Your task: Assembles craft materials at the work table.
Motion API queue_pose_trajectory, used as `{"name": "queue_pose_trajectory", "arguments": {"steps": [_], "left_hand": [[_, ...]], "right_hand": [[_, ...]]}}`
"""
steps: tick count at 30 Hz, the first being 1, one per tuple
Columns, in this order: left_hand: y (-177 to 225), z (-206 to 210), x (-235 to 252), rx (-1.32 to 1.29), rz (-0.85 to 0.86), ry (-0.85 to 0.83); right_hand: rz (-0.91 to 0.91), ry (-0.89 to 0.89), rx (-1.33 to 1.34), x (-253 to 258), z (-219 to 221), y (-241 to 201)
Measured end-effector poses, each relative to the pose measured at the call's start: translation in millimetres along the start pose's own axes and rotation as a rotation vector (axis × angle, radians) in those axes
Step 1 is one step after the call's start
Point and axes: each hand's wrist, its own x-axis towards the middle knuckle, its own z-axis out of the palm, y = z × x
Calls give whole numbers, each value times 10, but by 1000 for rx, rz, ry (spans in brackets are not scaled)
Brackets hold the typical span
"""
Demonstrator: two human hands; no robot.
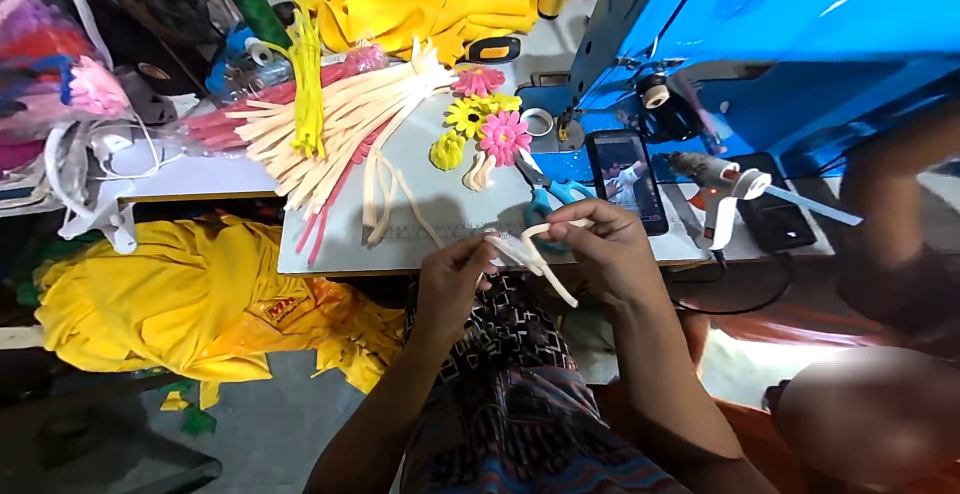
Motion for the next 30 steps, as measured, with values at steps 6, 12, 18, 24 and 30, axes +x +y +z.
{"name": "queue_pose_trajectory", "arguments": {"steps": [6, 12, 18, 24, 30], "left_hand": [[-32, -15, -45, 111, 126, -13], [148, -6, -87, -234, -126, -94], [126, -2, -85, -247, -78, -87], [-1, 35, -81, -79, 182, -46], [42, 59, -115, -54, 188, -29]], "right_hand": [[-118, -155, 168, 12, 31, -81], [-60, -116, 11, 44, 94, 228], [-120, -135, -138, -52, 111, 282], [-159, -93, -204, -186, 180, 267], [-458, -78, -470, -172, 203, 236]]}}
